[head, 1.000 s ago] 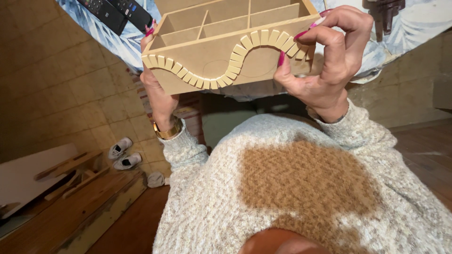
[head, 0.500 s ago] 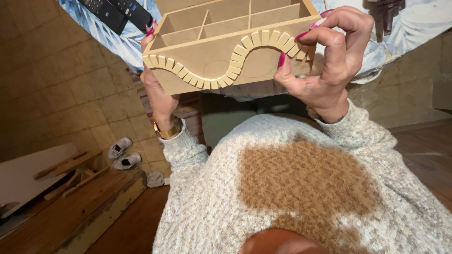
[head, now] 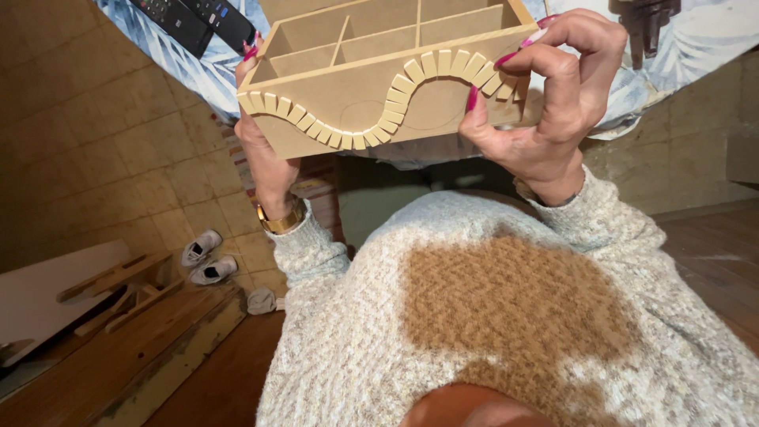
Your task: Decorating the interior and exterior of a wooden box by gluing and positioning small decorative wooden strips.
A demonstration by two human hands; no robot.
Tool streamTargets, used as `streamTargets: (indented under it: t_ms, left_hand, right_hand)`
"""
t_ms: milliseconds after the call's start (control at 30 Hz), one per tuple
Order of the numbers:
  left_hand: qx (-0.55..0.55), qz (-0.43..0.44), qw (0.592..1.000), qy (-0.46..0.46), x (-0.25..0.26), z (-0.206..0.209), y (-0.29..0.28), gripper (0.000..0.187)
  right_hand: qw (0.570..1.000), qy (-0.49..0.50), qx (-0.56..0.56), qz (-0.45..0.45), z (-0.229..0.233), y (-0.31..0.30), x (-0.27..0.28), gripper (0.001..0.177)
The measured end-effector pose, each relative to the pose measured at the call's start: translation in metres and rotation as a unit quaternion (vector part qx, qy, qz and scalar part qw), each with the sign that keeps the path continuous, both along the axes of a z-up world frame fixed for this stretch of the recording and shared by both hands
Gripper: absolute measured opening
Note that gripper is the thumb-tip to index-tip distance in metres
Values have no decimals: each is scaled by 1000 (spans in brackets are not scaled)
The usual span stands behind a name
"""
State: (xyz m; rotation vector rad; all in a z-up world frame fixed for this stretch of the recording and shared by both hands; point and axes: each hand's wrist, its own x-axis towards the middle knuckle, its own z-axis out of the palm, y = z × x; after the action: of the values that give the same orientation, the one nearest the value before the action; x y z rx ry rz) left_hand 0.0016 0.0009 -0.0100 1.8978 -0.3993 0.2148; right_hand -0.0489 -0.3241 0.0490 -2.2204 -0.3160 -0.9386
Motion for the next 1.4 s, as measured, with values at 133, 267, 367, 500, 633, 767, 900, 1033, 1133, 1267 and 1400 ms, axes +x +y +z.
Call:
streamTargets:
  t_ms: [133, 267, 367, 500, 633, 767, 900, 1033, 1133, 1267, 1400]
  left_hand:
    - [1, 24, 999, 45, 0, 0, 1, 63]
    - [45, 33, 998, -15, 2, -3, 2, 61]
    - [39, 19, 998, -36, 5, -15, 8, 60]
    - [36, -2, 996, -76, 11, -29, 14, 37]
    - [28, 11, 997, -77, 14, -32, 8, 21]
    - [12, -15, 995, -94, 18, -35, 9, 9]
    - [-8, -42, 996, -75, 25, -44, 13, 7]
    - [2, -20, 993, -116, 29, -36, 8, 13]
    - [-15, -46, 991, -123, 30, -25, 4, 29]
    - [-27, -28, 994, -105, 35, -33, 4, 32]
    - [5, -11, 990, -140, 40, -51, 10, 17]
  right_hand:
    - [1000, 18, 14, 21, -4, -11, 0, 44]
    - [990, -56, 123, 33, -54, -58, 13, 43]
    - [962, -79, 253, 63, -85, -97, 17, 40]
    - [944, -5, 325, 56, -63, -83, -3, 40]
    - [958, 37, 279, 58, -63, -80, -7, 37]
    - [942, 102, 307, 92, -74, -81, -7, 25]
    - [913, 100, 370, 142, -79, -65, -5, 24]
    - [896, 68, 419, 131, -137, -56, -6, 22]
    - [849, 131, 491, 148, -151, -35, -2, 17]
    - [860, 123, 459, 187, -152, -23, 7, 25]
    - [857, 139, 456, 193, -160, -30, 14, 29]
